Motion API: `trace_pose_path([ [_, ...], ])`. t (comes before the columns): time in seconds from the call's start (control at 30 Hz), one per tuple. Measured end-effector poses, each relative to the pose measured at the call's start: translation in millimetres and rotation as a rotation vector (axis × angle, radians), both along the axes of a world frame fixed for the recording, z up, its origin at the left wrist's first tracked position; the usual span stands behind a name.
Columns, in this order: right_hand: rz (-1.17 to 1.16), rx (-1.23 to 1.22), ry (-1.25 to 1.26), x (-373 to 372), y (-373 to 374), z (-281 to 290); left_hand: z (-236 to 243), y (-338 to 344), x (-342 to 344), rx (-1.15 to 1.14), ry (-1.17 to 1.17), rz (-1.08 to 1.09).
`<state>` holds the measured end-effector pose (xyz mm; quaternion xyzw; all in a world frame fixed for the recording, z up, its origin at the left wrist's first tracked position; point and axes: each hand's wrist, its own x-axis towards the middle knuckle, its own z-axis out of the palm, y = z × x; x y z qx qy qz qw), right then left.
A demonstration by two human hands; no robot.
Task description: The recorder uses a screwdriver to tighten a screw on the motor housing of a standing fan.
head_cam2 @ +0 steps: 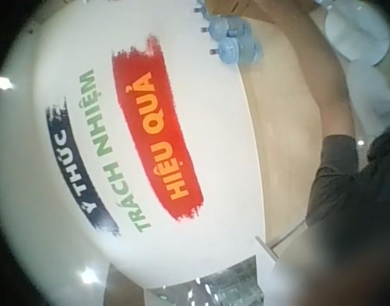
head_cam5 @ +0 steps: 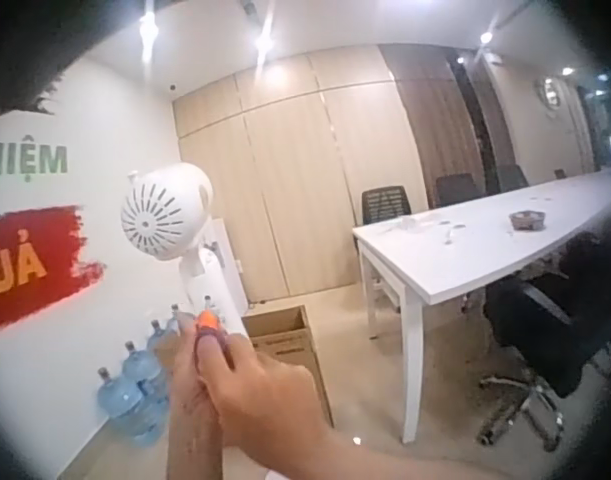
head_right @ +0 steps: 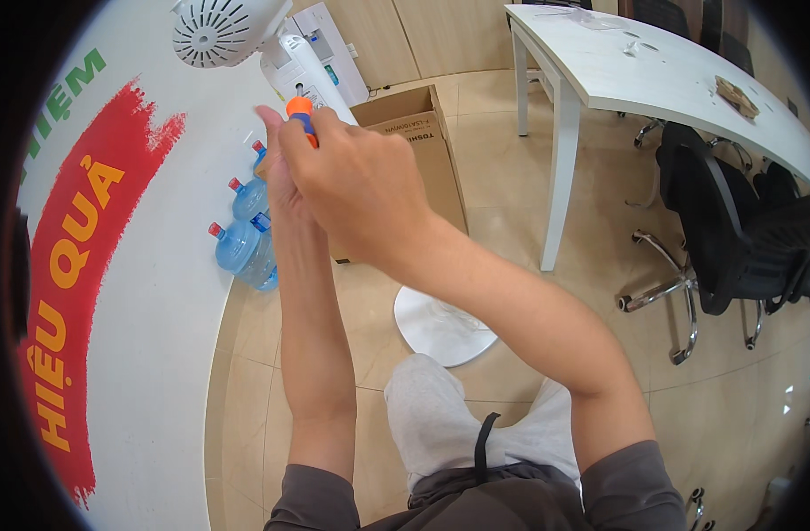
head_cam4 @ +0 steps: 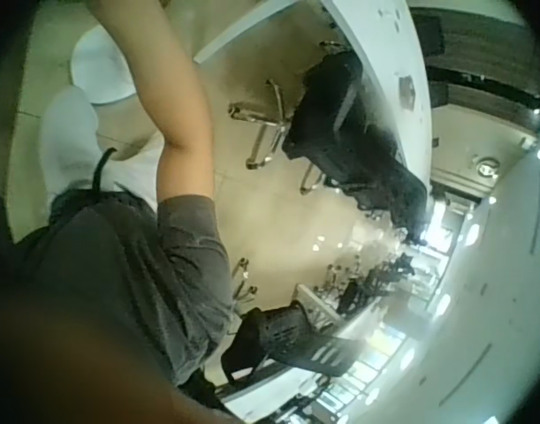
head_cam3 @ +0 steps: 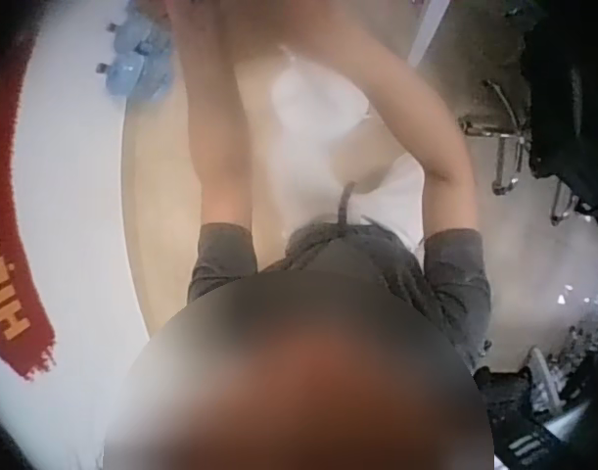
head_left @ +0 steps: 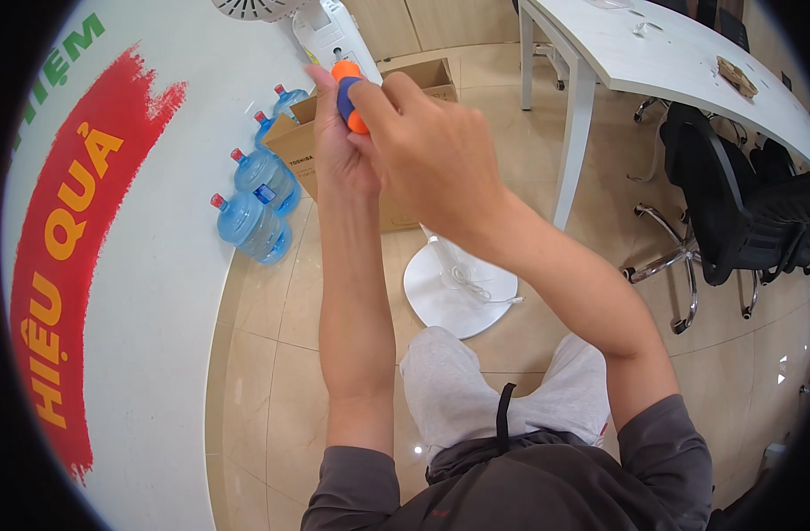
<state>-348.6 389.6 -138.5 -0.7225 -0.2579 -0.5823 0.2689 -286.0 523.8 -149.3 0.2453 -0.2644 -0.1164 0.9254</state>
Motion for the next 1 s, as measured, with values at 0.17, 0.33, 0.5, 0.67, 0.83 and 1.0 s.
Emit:
trace_pose_path([
  [0.17, 0.023, -0.021, 0.144, 5.4, -0.9, 8.2, 2.4, -13.0, -21.7, 0.034, 0.011, 0.104],
  [0.33, -0.058, -0.035, 0.337, 1.3, -1.0, 8.5, 11.1, -14.6, -23.3, -0.015, 0.078, 0.188],
  [0.5, 0.113, -0.009, 0.021, -1.3, 1.7, 1.4, 0.8, 2.4, -5.5, 0.005, 0.05, 0.04],
  [0.67, 0.065, 0.011, 0.066, 6.9, 0.7, 5.8, 4.6, 2.7, -16.4, -0.033, -0.003, -0.108],
  [0.83, -0.048, 0.003, 0.124, 1.7, 0.3, 13.5, 5.5, -13.8, -26.9, -0.047, 0.126, 0.205],
  [1.0, 0.018, 0.021, 0.243, -23.0, -6.8, 11.0, -3.8, -0.5, -16.9, -0.024, 0.022, 0.103],
])
